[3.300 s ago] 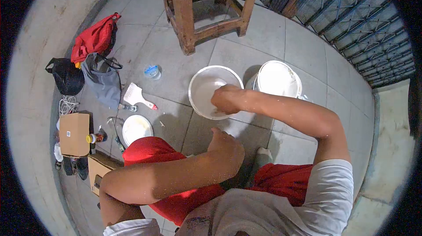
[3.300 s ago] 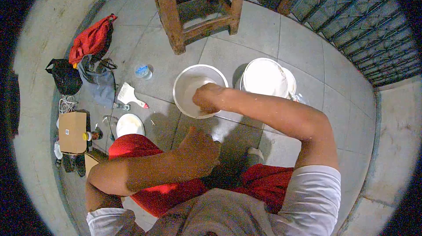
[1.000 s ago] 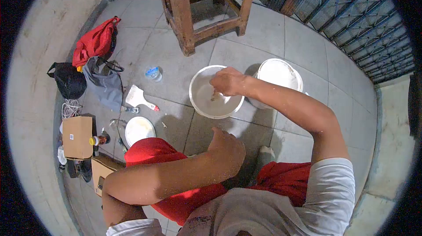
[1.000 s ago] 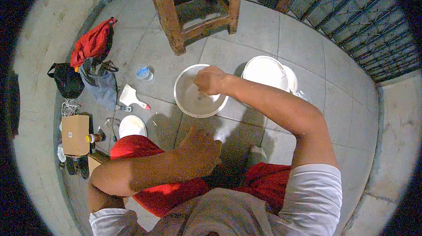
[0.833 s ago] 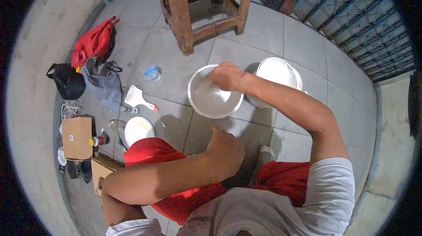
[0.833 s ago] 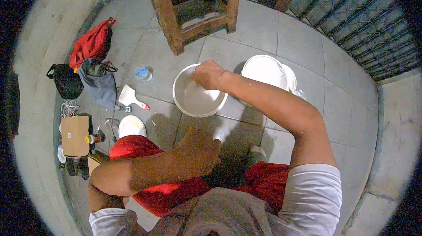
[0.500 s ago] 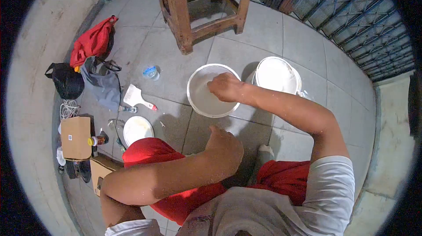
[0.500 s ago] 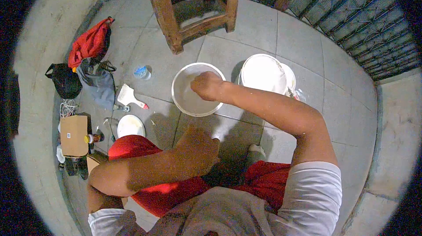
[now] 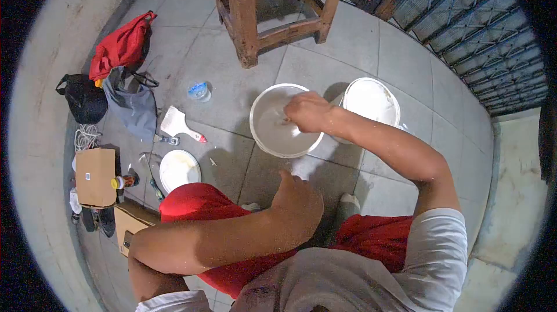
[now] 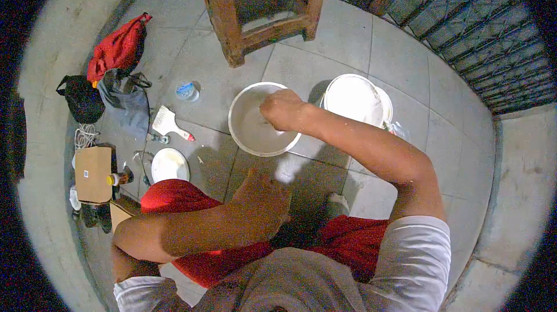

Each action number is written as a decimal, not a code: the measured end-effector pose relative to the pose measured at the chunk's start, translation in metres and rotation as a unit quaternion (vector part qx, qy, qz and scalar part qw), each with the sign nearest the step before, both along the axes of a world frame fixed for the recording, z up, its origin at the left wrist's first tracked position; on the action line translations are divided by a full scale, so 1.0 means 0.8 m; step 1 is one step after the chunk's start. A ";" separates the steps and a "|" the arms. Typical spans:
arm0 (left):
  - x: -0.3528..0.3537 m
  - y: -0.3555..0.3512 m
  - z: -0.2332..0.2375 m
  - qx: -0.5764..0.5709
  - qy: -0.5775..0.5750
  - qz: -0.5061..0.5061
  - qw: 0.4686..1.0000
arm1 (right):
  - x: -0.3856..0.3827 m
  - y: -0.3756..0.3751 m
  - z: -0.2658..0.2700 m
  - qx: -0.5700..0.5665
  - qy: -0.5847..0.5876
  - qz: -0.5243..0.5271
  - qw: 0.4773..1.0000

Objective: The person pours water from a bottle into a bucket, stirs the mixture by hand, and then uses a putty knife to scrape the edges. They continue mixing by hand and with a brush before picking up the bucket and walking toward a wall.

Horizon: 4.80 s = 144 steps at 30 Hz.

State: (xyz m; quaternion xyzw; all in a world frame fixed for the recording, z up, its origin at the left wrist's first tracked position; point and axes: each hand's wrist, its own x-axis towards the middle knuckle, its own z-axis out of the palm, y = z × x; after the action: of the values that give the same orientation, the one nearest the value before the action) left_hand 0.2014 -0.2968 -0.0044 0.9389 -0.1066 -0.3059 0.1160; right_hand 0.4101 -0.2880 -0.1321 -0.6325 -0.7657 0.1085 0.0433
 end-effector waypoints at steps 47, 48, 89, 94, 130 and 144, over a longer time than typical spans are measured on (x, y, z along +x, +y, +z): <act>-0.002 0.022 0.031 -0.026 0.038 0.001 0.999 | -0.036 0.030 0.027 -0.106 -0.097 -0.103 0.984; -0.002 0.024 0.031 -0.038 0.033 -0.013 0.999 | -0.033 0.035 0.022 -0.109 -0.096 -0.100 0.984; -0.015 0.027 -0.002 -0.054 -0.122 -0.035 0.990 | -0.042 0.038 0.009 -0.156 -0.077 -0.169 0.970; -0.006 0.042 0.012 -0.097 -0.009 -0.005 0.995 | -0.042 0.038 0.015 -0.190 -0.060 -0.171 0.965; -0.019 0.002 -0.002 0.002 -0.102 -0.023 0.995 | -0.059 -0.008 0.034 -0.193 -0.177 0.017 0.965; -0.009 0.005 0.012 -0.013 -0.020 -0.027 0.999 | -0.050 0.014 -0.001 -0.066 -0.200 -0.063 0.976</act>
State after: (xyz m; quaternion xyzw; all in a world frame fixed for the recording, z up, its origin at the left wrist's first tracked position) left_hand 0.1940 -0.2929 0.0054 0.9400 -0.1379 -0.2889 0.1178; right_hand 0.3697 -0.2772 -0.1330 -0.6901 -0.7084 0.0269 -0.1456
